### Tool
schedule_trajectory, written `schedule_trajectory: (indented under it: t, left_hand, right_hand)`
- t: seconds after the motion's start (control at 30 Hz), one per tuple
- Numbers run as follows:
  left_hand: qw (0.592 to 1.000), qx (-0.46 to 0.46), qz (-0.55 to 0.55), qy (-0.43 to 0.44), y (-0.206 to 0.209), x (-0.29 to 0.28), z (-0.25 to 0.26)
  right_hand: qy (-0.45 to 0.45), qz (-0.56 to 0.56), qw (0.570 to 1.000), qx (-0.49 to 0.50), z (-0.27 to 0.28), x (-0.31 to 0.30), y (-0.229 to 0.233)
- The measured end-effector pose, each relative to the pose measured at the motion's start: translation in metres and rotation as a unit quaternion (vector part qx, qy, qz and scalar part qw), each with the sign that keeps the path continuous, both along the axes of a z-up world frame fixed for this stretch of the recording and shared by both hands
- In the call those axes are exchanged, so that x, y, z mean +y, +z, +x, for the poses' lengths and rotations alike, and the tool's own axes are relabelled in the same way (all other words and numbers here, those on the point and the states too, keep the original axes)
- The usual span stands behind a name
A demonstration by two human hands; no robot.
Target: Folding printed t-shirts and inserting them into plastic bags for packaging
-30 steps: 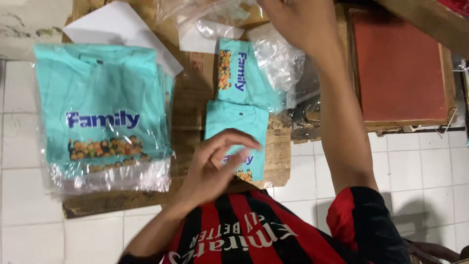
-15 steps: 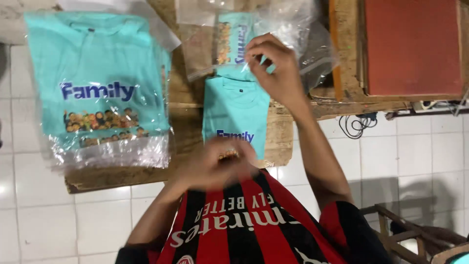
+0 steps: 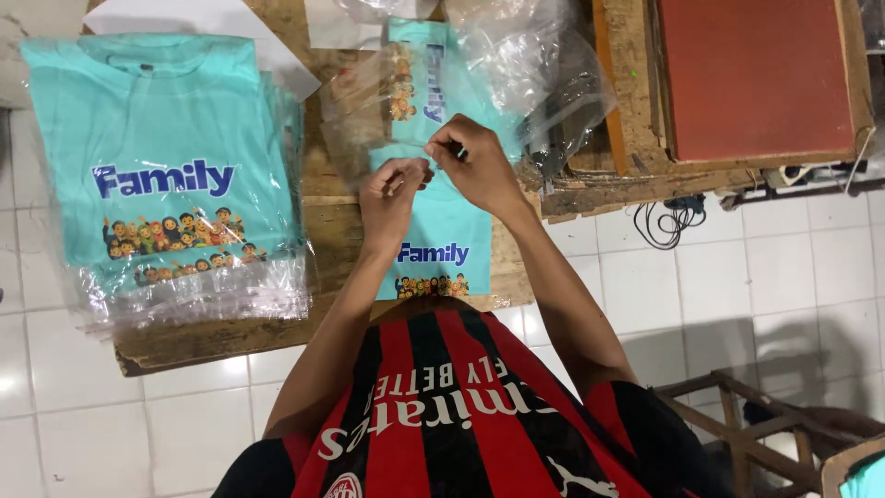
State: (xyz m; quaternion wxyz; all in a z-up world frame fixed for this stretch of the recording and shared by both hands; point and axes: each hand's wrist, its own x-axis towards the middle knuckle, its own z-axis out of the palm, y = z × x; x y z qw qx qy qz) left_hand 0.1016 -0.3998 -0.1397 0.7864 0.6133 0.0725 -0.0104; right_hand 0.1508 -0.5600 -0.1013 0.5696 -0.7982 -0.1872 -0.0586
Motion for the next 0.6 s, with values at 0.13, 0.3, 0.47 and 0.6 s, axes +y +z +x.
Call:
schedule_trajectory:
  t: [0.13, 0.3, 0.47, 0.6]
  left_hand:
    - [1.000, -0.010, -0.014, -0.011, -0.011, 0.003, -0.004]
    - [0.999, -0.005, -0.023, 0.044, 0.010, 0.006, -0.005]
    - [0.998, -0.024, -0.016, 0.055, -0.037, 0.015, 0.000]
    - [0.996, -0.012, -0.054, 0.067, -0.043, 0.015, -0.002]
  right_hand:
    - [-0.023, -0.003, 0.999, 0.041, -0.009, 0.005, -0.012]
    - [0.052, -0.009, 0.995, 0.084, -0.030, 0.013, 0.011]
    - [0.053, -0.032, 0.992, 0.107, -0.023, 0.003, -0.014]
    - [0.056, -0.031, 0.990, 0.122, -0.007, -0.012, -0.021]
